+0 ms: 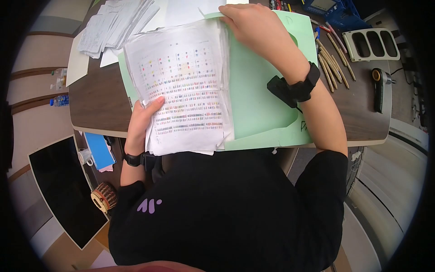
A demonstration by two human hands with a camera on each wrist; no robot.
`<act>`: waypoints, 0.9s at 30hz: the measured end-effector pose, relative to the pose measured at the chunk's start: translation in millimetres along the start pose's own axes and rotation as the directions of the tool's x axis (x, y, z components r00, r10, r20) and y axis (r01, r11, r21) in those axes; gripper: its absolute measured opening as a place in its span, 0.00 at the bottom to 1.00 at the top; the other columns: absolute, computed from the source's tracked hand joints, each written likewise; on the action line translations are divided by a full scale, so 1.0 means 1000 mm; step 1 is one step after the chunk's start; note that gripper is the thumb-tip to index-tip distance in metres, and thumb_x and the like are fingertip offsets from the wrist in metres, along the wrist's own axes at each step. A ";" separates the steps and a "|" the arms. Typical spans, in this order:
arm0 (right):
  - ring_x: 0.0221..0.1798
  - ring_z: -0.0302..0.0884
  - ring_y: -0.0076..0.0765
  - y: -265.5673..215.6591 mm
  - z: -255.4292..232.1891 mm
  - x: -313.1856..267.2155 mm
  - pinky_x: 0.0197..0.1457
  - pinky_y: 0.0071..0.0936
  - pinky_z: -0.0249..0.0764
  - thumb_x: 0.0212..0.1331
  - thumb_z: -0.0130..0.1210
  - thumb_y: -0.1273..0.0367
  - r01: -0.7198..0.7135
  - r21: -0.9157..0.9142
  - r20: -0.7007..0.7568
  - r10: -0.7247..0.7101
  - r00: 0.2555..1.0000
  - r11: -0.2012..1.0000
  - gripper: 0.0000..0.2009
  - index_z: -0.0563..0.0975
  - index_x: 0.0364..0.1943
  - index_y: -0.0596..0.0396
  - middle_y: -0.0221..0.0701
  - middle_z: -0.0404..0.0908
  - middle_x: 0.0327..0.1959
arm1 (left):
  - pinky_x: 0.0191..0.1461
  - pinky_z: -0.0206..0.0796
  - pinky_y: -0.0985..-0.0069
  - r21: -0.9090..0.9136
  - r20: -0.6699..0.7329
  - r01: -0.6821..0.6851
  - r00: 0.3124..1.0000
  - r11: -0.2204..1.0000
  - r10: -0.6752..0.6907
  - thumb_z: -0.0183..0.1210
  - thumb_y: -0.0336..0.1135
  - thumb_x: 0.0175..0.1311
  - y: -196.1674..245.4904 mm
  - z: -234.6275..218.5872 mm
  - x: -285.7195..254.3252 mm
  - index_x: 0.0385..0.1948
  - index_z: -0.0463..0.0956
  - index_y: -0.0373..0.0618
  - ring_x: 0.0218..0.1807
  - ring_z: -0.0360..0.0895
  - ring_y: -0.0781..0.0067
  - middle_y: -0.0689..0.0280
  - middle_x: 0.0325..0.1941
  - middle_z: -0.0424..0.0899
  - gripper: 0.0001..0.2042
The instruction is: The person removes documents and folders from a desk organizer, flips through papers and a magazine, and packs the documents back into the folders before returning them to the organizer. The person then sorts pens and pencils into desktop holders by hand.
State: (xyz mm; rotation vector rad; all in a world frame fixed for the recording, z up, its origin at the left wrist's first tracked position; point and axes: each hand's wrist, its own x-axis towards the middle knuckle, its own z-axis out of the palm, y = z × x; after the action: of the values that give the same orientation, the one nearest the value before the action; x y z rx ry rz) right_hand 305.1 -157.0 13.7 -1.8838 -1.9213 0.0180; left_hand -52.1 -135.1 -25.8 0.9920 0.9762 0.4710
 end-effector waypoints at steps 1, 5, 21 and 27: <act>0.57 0.80 0.48 -0.008 0.002 0.002 0.57 0.37 0.77 0.66 0.60 0.67 0.058 -0.006 -0.065 -0.058 0.996 0.998 0.15 0.82 0.55 0.53 0.35 0.84 0.55 | 0.52 0.79 0.72 -0.013 0.029 -0.006 1.000 1.000 0.006 0.64 0.34 0.71 0.000 -0.001 0.002 0.60 0.72 0.26 0.50 0.85 0.68 0.52 0.54 0.84 0.23; 0.43 0.85 0.49 -0.054 -0.023 0.003 0.52 0.40 0.78 0.66 0.58 0.66 0.288 -0.114 -0.107 -0.300 0.948 0.951 0.14 0.81 0.47 0.63 0.42 0.86 0.39 | 0.53 0.79 0.71 -0.034 0.090 0.042 0.995 0.999 -0.039 0.64 0.35 0.71 0.001 -0.002 0.004 0.60 0.71 0.25 0.50 0.85 0.66 0.50 0.54 0.84 0.24; 0.37 0.78 0.42 -0.134 -0.015 -0.178 0.36 0.37 0.75 0.53 0.66 0.71 -0.036 0.331 0.389 -0.102 0.916 0.943 0.09 0.74 0.28 0.55 0.33 0.77 0.30 | 0.54 0.80 0.68 -0.135 0.102 0.044 0.994 0.990 -0.030 0.62 0.33 0.71 -0.019 -0.005 0.010 0.61 0.70 0.25 0.51 0.86 0.62 0.49 0.56 0.83 0.23; 0.34 0.71 0.34 -0.148 0.015 -0.186 0.34 0.30 0.73 0.46 0.63 0.75 0.217 0.391 0.080 -0.268 0.960 0.894 0.08 0.74 0.26 0.52 0.28 0.68 0.27 | 0.57 0.78 0.68 -0.156 0.109 0.028 0.994 0.987 -0.011 0.62 0.33 0.71 -0.021 0.003 0.010 0.60 0.72 0.26 0.54 0.84 0.63 0.51 0.57 0.83 0.22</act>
State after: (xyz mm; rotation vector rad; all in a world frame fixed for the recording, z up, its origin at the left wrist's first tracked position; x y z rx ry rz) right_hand 154.1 -339.6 -8.9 -1.4098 -2.0522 0.4179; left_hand -46.4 -139.9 -47.7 0.8558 0.8377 0.4659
